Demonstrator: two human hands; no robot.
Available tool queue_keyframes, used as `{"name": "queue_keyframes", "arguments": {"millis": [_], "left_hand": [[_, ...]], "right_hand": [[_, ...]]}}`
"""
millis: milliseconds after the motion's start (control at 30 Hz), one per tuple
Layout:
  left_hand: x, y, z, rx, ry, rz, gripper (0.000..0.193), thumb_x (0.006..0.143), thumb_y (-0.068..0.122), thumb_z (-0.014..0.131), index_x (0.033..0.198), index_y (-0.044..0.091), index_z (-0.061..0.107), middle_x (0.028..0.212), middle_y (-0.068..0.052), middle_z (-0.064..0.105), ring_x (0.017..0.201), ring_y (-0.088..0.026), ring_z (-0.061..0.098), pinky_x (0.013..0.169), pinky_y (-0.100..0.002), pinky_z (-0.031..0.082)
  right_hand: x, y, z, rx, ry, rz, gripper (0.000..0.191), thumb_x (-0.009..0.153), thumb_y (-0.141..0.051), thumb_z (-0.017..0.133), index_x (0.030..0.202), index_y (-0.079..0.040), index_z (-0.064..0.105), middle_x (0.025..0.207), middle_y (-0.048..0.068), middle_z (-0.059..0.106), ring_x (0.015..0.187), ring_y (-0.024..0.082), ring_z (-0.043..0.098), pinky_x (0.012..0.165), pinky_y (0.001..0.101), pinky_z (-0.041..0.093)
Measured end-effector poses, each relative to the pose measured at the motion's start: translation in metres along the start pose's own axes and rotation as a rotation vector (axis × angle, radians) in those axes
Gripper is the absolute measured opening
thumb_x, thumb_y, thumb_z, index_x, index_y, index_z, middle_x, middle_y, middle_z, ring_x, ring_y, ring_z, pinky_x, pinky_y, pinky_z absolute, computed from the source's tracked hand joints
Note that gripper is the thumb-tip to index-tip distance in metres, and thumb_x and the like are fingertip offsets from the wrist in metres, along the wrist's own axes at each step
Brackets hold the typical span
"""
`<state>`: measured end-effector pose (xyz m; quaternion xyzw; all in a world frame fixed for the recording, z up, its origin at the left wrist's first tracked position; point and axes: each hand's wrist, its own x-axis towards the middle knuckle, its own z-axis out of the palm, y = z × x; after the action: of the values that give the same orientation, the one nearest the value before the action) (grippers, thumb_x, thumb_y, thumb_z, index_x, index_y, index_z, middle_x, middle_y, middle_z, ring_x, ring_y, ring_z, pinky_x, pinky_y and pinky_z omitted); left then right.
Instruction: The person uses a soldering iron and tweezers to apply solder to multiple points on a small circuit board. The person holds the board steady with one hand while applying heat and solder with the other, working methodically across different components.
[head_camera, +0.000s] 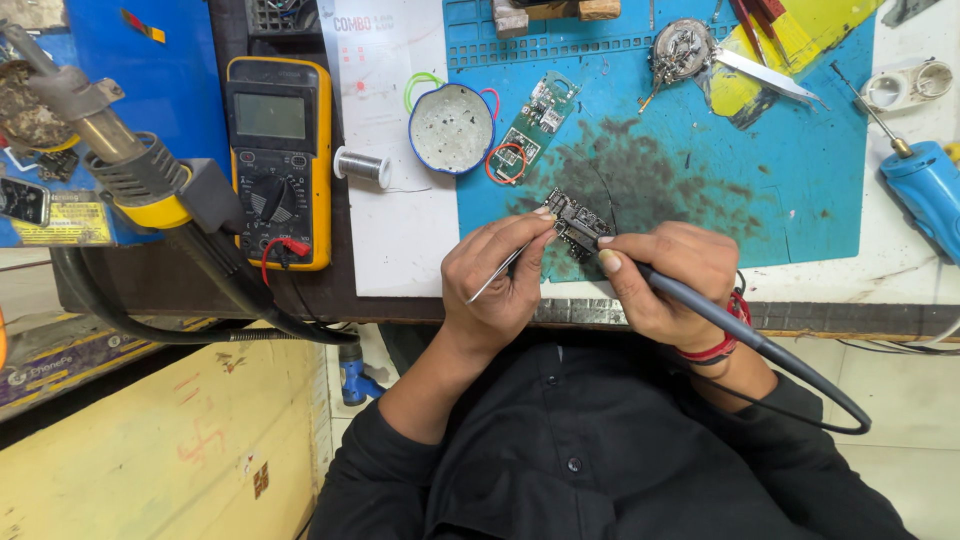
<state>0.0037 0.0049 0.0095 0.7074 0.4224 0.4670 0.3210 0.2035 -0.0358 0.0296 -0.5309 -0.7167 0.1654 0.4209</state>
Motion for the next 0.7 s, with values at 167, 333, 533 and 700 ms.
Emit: {"name": "queue_keyframes", "arguments": {"millis": [167,333,533,700], "left_hand": [[0.0001,-0.0004,-0.0004,-0.006,0.002,0.001,0.014,0.096,0.002,0.075,0.109,0.005,0.07,0.108,-0.013,0.076,0.097,-0.028,0.077,0.084,-0.035,0.061],[0.0003,-0.0005,-0.0001,-0.007,-0.003,0.001,0.014,0.096,0.002,0.075,0.109,0.005,0.07,0.108,-0.012,0.076,0.097,-0.028,0.077,0.084,-0.035,0.061],[0.0002,-0.0006,0.0005,-0.006,-0.003,-0.005,0.014,0.096,0.004,0.075,0.109,0.005,0.07,0.108,-0.012,0.076,0.096,-0.028,0.077,0.084,-0.035,0.061],[0.0001,-0.0009,-0.0013,0.01,-0.012,-0.003,0.014,0.096,0.004,0.075,0.109,0.005,0.07,0.107,-0.013,0.076,0.096,-0.029,0.077,0.083,-0.035,0.06]], "right_hand": [[0.0004,-0.0007,0.0012,0.006,0.014,0.011,0.009,0.089,-0.001,0.078,0.095,-0.002,0.073,0.074,0.009,0.067,0.06,0.022,0.06,0.057,0.0317,0.044],[0.0018,-0.0003,0.001,0.021,0.011,0.016,0.009,0.088,-0.001,0.079,0.096,-0.003,0.073,0.071,0.008,0.065,0.059,0.021,0.06,0.055,0.0308,0.043],[0.0035,0.0002,0.0019,0.017,0.014,0.011,0.009,0.088,-0.001,0.079,0.096,-0.002,0.074,0.07,0.008,0.064,0.058,0.021,0.059,0.058,0.0323,0.043],[0.0048,-0.0006,0.0033,0.019,0.022,0.009,0.01,0.087,-0.001,0.079,0.095,-0.002,0.074,0.068,0.008,0.062,0.057,0.021,0.059,0.057,0.0327,0.043]]}}
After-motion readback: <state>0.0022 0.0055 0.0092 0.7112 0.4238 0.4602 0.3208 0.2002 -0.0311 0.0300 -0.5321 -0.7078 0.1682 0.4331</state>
